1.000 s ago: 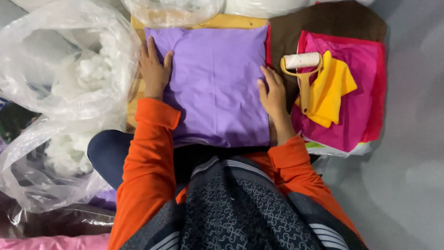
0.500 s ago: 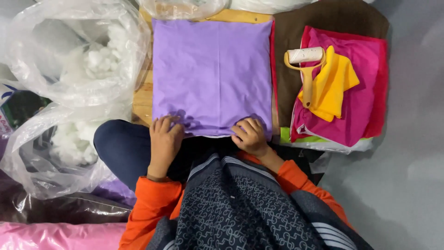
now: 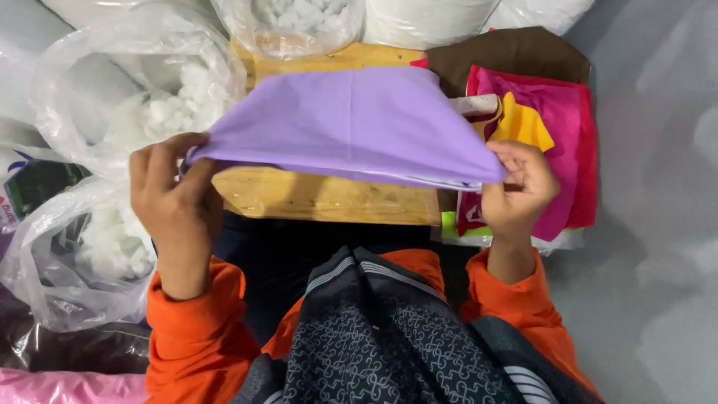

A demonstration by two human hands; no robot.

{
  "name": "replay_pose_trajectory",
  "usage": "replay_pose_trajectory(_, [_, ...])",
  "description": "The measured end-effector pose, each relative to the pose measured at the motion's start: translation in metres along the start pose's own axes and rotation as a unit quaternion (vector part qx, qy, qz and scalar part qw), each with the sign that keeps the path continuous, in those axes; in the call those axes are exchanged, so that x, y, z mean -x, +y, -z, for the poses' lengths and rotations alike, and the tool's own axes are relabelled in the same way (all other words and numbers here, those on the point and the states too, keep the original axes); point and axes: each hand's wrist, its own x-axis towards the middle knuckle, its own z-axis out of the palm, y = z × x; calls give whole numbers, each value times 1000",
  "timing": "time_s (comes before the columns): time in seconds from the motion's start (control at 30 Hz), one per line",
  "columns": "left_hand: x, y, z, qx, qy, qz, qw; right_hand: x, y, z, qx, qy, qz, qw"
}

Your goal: A person is stuffing a purple fabric pillowcase with white synthetic fiber filling at a workshop station.

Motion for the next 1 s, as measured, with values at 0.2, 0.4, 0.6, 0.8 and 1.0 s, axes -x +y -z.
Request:
replay_pose_trajectory(0.2, [-17,10,0,174,-39,170,969,1,58,-6,-281,-71,-215,933])
replay_pose_trajectory(0.4, [-64,21,19,315,-22,94,944,-54,12,13,-618,-118,-334,702])
replay_pose_trajectory(0.6, [-87,2,-41,689,10,427,586,-42,70,-13,-591,-95,-458,657])
replay_pose_trajectory(0.8, [-79,-27,-65,781,-93,506,352,-48,49,-24,-534,-172,-533,634])
replay_pose_trajectory(1.0, [-80,34,-19,805,-245,351,410,-49,36,-13,-661,-171,-431,589])
